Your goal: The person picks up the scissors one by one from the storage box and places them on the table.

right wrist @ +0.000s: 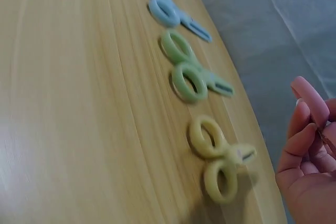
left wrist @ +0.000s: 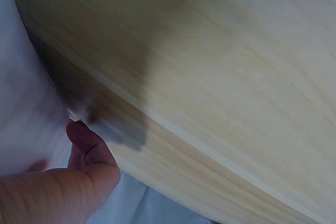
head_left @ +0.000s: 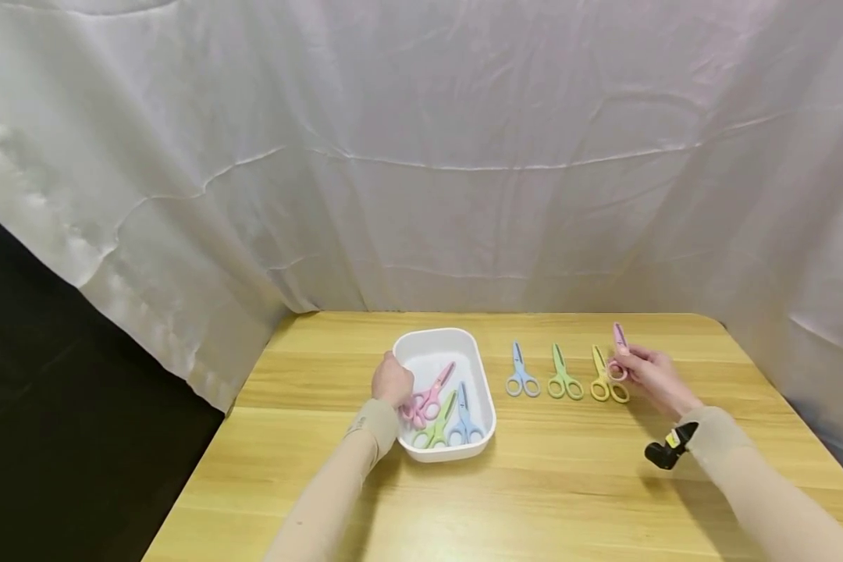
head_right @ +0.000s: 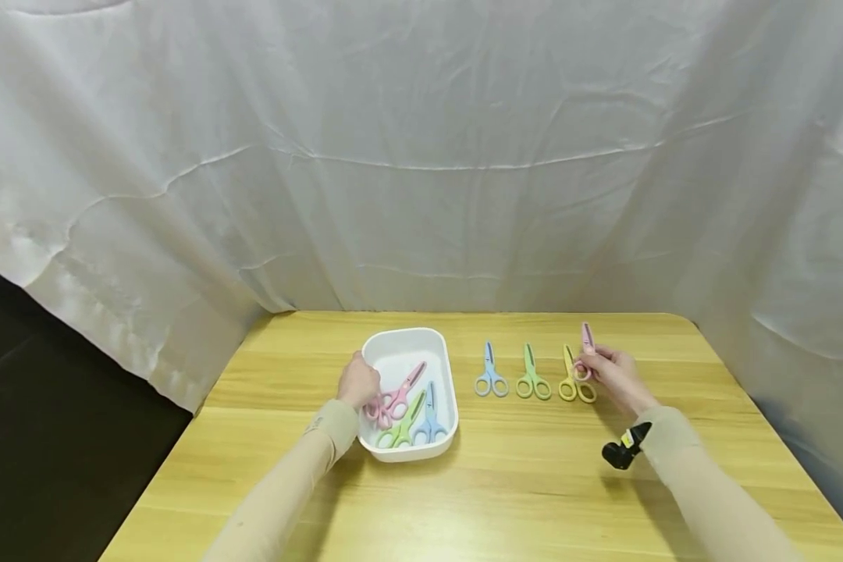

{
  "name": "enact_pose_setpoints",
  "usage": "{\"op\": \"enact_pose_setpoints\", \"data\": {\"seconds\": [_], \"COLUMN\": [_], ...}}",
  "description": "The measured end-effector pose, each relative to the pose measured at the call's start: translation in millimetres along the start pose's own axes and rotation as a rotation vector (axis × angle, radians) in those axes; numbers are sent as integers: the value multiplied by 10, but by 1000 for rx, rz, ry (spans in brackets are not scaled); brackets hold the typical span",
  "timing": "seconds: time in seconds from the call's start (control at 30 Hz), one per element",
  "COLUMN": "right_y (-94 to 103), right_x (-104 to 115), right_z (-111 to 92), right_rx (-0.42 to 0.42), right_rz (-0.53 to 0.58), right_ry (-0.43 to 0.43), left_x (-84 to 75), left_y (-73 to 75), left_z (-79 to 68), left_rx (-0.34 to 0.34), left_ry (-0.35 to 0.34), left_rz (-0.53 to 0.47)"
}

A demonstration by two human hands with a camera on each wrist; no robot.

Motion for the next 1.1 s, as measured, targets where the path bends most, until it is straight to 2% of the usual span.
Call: {"op": "enact_pose_setpoints", "data": {"seconds": [0.13, 0.37, 0.5, 0.9, 1.1], "right_y": [162, 425, 532, 725, 817], "right_x": [46, 99, 98, -66, -177], "right_z": [-21, -71, -71, -114, -103], "right_rx": [-15, -73, -92, -87, -99], "right_rz": [-67, -524, -648, -764, -758], "right_ry": [1, 4, -10, -66, -77], "left_x": [-2, 6, 11, -9, 0], "left_y": [-15, -33, -33, -5, -15], "left_z": [12, 7, 20, 13, 27], "left_rx": [8, 2, 6, 0, 6], "left_ry": [0, 0, 1, 1, 2], "left_rz": [-8, -15, -9, 11, 14]}}
Point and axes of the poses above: each hand's wrist, its own z-axis towards the middle knuckle, its own y-axis out of the back of the hand, x = y × z, the point moved 9 cm from there along z, towards the middle knuckle, and after that the axes turned 1 degree about z, right-handed, at the moved point
